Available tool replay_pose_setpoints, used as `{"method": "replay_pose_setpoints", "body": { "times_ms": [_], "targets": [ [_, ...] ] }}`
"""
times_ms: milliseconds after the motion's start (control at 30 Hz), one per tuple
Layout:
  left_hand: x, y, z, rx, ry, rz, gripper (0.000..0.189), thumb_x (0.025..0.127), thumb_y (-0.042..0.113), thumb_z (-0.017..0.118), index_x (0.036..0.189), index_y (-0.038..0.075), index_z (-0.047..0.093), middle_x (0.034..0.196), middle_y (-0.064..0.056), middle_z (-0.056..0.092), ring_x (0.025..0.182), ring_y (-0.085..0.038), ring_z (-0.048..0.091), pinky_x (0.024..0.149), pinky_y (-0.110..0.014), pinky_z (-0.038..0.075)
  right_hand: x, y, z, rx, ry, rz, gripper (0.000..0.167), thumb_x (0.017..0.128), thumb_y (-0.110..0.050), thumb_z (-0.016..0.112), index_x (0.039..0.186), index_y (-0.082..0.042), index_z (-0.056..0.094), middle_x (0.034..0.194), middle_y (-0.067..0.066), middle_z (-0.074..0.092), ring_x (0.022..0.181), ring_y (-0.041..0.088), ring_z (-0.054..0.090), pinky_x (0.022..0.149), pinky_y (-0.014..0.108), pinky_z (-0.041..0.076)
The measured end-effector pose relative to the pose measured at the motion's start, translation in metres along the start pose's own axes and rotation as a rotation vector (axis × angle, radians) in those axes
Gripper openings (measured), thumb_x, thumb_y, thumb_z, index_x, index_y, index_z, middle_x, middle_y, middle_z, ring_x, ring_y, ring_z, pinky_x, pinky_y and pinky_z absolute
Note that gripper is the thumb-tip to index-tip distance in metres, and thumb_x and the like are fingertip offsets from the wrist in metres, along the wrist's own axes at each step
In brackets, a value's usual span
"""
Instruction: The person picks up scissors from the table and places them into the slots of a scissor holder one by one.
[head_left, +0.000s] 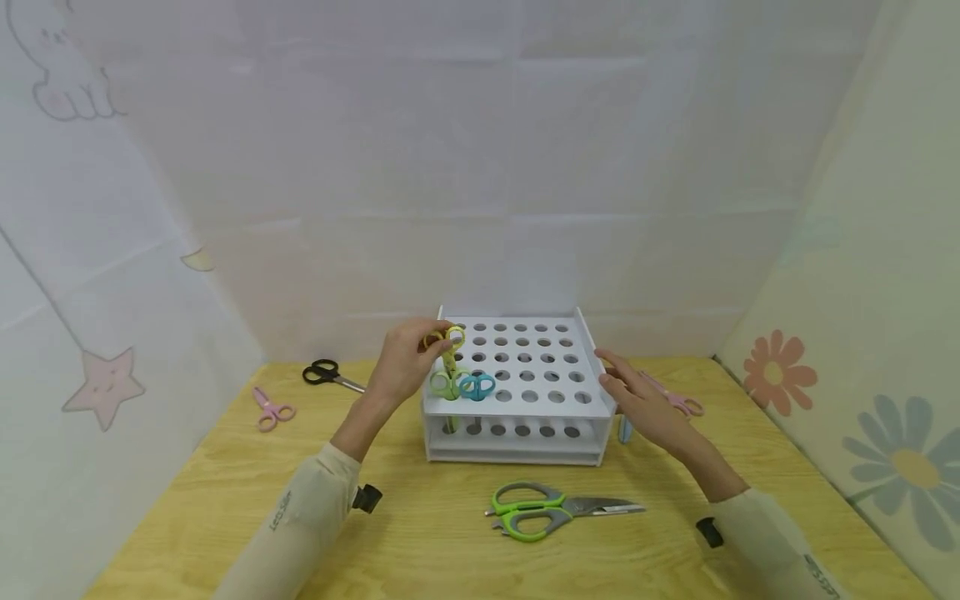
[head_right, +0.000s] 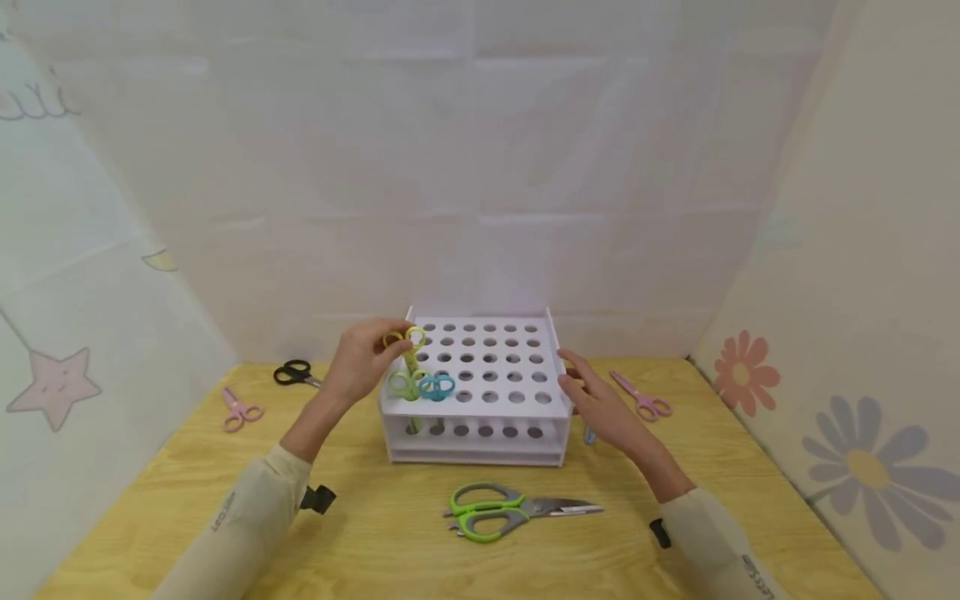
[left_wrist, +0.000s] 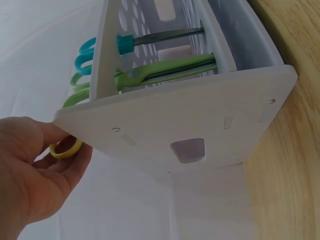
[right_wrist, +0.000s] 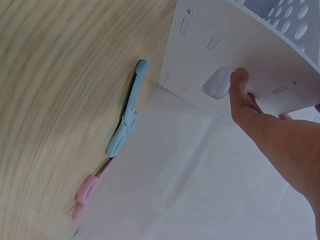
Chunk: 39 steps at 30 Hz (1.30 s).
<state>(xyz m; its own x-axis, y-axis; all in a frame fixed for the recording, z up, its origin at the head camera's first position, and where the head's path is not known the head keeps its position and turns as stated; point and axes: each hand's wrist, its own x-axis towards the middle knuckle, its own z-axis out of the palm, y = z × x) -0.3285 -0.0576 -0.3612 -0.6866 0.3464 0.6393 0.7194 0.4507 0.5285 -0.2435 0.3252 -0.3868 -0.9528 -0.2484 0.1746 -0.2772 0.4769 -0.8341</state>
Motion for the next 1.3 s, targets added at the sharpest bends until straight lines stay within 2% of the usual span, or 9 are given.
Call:
{"method": "replay_pose_setpoints", "body": {
  "times_ms": [333,567,767,1000,1300],
  "targets": [
    [-0.006,-0.010,0.004,0.018,-0.120,-0.051,0.023,0.094,0.009,0.073,0.117,0.006,0.074,0.105,-0.003,0.071,0.089,-0.015,0.065,0.076,-0.032,0.055,-0.004,-0.003,0.005,0.001,0.001,-0.004,0.058,0.113,-0.031,0.040,0.163,-0.013,0.019,0.153,0.031,0.031,0.130,0.047,0.046,0.094,0.054,0.050],
    [-0.003,-0.015,0.006,0.047,-0.175,-0.059,0.024,0.096,0.012,0.072,0.119,0.008,0.074,0.101,0.001,0.070,0.081,-0.012,0.061,0.067,-0.031,0.052,-0.002,-0.004,0.004,-0.007,0.001,-0.006,0.058,0.112,-0.032,0.040,0.163,-0.013,0.019,0.153,0.032,0.032,0.130,0.047,0.047,0.093,0.052,0.051],
    [0.000,-0.018,0.004,0.048,-0.231,-0.081,0.027,0.098,0.015,0.070,0.124,0.010,0.073,0.100,0.004,0.071,0.080,-0.009,0.063,0.066,-0.033,0.051,0.001,-0.004,0.001,-0.017,0.000,-0.003,0.059,0.112,-0.035,0.038,0.164,-0.014,0.018,0.152,0.031,0.033,0.128,0.045,0.049,0.094,0.052,0.050],
    [0.000,-0.019,0.004,0.048,-0.235,-0.054,0.027,0.098,0.014,0.068,0.124,0.007,0.072,0.108,-0.002,0.073,0.087,-0.010,0.067,0.076,-0.033,0.055,0.000,-0.007,0.003,-0.042,-0.002,-0.010,0.058,0.113,-0.034,0.038,0.164,-0.014,0.018,0.153,0.031,0.033,0.130,0.047,0.046,0.094,0.056,0.049],
    [-0.001,-0.022,0.005,0.027,-0.243,-0.040,0.027,0.098,0.010,0.069,0.124,0.006,0.072,0.112,-0.007,0.073,0.092,-0.014,0.067,0.081,-0.037,0.055,0.000,-0.004,0.003,-0.044,-0.003,-0.005,0.058,0.113,-0.035,0.037,0.164,-0.015,0.017,0.153,0.030,0.033,0.131,0.046,0.045,0.094,0.055,0.049]
  ]
}}
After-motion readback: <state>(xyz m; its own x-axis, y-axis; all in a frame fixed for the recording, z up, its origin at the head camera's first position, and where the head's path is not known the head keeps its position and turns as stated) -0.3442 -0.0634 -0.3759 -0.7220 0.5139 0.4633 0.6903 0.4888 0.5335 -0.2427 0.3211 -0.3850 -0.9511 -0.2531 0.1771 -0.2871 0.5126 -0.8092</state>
